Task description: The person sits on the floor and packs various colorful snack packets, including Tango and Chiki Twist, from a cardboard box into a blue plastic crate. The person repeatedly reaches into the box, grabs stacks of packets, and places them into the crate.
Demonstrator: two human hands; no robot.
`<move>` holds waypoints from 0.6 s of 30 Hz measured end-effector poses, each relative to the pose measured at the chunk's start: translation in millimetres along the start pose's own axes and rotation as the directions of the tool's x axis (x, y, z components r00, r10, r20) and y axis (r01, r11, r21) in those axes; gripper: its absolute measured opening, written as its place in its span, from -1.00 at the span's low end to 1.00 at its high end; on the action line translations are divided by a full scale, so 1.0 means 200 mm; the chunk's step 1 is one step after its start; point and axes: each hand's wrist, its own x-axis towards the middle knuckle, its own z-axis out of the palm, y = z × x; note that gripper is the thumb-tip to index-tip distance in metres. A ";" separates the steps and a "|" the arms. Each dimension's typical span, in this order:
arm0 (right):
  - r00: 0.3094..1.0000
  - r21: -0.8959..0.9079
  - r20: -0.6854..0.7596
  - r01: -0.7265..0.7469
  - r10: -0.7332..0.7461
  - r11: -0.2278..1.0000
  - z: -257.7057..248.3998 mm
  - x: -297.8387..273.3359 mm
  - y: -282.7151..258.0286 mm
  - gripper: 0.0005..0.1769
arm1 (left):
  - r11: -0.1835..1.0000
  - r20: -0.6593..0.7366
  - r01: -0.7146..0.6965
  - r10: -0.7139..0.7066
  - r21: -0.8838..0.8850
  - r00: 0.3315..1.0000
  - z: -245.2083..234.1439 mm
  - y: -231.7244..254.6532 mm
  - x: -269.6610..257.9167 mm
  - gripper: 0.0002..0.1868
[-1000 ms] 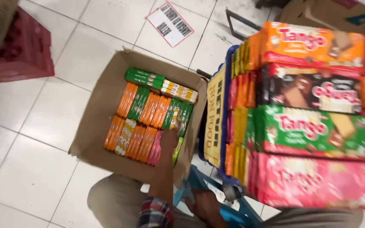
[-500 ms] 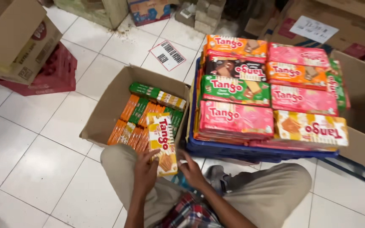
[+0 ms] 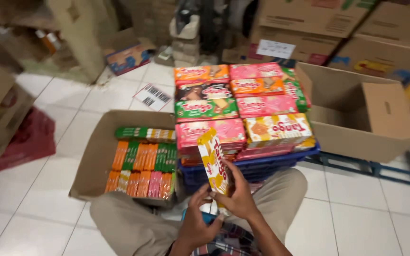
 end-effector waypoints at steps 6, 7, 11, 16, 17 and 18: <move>0.944 0.087 -0.328 0.074 -0.042 0.993 -0.53 -0.08 0.32 0.09 | 0.893 0.261 0.446 -0.445 0.055 0.857 -0.02 -0.08 0.02 -0.11; 0.924 0.234 -0.380 0.057 0.038 0.970 -0.65 -0.10 0.38 0.12 | 0.830 0.238 0.547 -0.556 0.109 0.796 -0.03 -0.10 0.03 -0.14; 0.771 0.386 -0.551 -0.106 0.321 0.917 -1.01 -0.11 0.41 -0.14 | 0.665 0.243 0.683 -0.746 0.301 0.619 -0.04 -0.13 0.10 -0.20; 0.658 0.136 -0.679 -0.323 0.325 0.937 -1.18 0.04 0.30 -0.15 | 0.780 0.351 0.526 -0.623 0.338 0.699 0.02 -0.42 0.04 -0.38; 0.676 0.010 -0.689 -0.352 0.261 0.936 -1.22 0.08 0.33 -0.12 | 0.814 0.387 0.463 -0.576 0.350 0.720 0.04 -0.47 0.04 -0.38; 0.673 0.012 -0.694 -0.347 0.258 0.938 -1.26 0.15 0.34 -0.12 | 0.817 0.390 0.456 -0.571 0.352 0.722 0.05 -0.52 0.02 -0.38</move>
